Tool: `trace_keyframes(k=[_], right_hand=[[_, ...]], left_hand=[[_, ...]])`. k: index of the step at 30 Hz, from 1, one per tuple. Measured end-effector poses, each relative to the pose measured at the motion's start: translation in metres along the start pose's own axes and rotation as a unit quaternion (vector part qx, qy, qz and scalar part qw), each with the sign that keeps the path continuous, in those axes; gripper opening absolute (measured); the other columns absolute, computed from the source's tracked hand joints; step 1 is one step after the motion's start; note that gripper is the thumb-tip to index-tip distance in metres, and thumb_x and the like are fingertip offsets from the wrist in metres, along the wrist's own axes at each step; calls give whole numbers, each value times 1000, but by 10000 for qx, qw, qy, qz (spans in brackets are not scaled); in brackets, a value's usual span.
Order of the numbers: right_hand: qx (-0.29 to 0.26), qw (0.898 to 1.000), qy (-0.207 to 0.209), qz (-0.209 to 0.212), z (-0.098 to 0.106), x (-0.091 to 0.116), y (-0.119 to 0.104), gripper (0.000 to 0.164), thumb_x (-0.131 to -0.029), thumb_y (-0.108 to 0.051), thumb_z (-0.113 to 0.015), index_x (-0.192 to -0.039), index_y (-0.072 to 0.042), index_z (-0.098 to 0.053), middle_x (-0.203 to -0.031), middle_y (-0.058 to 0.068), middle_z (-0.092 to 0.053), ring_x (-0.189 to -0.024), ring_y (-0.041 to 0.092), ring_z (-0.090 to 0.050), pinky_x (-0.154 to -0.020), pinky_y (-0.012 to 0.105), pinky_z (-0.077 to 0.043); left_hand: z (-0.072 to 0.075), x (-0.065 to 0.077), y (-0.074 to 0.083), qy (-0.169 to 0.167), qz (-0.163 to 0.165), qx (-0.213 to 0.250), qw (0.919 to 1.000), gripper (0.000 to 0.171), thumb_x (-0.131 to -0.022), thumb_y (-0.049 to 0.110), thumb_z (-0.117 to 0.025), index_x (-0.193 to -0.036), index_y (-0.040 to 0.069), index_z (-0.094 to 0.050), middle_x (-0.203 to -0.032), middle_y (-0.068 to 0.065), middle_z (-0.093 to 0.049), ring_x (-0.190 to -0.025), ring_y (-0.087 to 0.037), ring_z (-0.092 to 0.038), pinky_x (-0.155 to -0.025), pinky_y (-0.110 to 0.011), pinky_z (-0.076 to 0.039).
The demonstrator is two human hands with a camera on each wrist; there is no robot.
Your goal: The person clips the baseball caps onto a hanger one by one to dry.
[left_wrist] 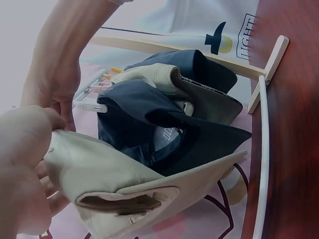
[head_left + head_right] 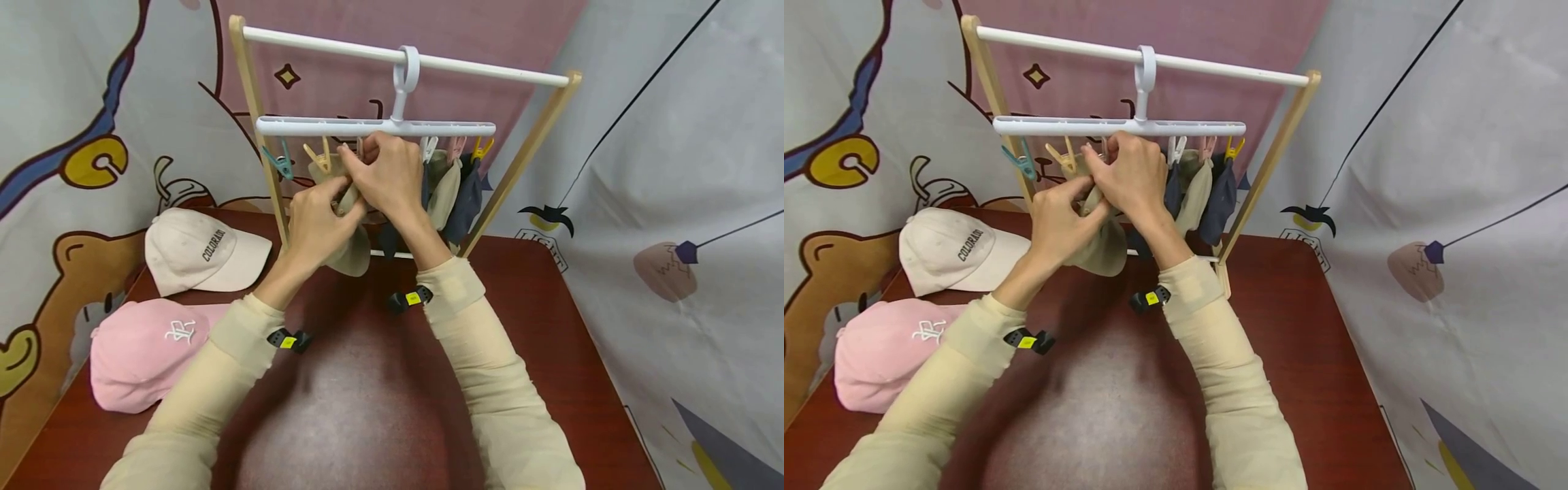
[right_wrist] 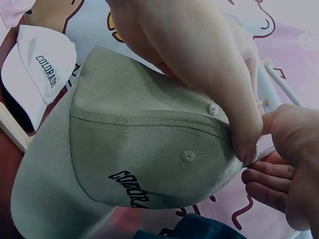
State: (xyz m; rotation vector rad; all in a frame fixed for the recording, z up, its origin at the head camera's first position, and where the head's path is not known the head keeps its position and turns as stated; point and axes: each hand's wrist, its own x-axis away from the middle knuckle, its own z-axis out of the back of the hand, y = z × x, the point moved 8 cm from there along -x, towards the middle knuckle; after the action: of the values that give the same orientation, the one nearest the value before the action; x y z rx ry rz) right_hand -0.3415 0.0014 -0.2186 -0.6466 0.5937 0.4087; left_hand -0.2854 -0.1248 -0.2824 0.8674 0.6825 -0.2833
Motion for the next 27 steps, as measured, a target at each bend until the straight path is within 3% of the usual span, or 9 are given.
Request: trace_keyframes(k=[6,10,15,20,27], right_hand=[[68,9999,32,-109,5,-1,6,36,-99,-46,-83,-92,-10,-84,-86,5,-85,-83,28,-78,-78,44,-58],[88,9998,33,-158,8,-1,11,37,-99,-45,-84,-92,-9,-84,-86,6,-85,-82,27,-77,-78,44,-58],[78,9997,6,-225,10,-1,16,38,-100,-46,-84,-93,-9,-84,-88,6,-85,-82,26,-77,-78,44,-59],[93,9995,17,-292,12,-1,21,38,-100,-46,-84,-92,-9,-84,-88,6,-85,-84,26,-78,-80,44,-59],[15,9991,48,-419,18,-1,27,37,-99,-45,-85,-94,-9,-84,-88,7,-85,-88,27,-77,-82,46,-58]], left_hand=[[0,11,-4,-500,89,167,9986,39,-101,32,-78,-133,9,-79,-111,-13,-84,-85,-32,-73,-72,-45,-51],[2,20,-9,-800,96,200,9965,53,-102,32,-81,-146,3,-73,-133,-18,-82,-111,-37,-80,-91,-54,-60],[9,32,-17,-999,127,170,9948,57,-102,31,-84,-148,2,-70,-141,-19,-78,-132,-39,-74,-112,-61,-56],[20,45,-23,-945,47,54,9955,57,-100,31,-87,-147,2,-71,-140,-20,-78,-131,-39,-74,-110,-62,-56],[38,63,-41,-859,250,-19,9960,52,-101,29,-86,-145,6,-74,-137,-16,-80,-111,-35,-74,-91,-51,-54]])
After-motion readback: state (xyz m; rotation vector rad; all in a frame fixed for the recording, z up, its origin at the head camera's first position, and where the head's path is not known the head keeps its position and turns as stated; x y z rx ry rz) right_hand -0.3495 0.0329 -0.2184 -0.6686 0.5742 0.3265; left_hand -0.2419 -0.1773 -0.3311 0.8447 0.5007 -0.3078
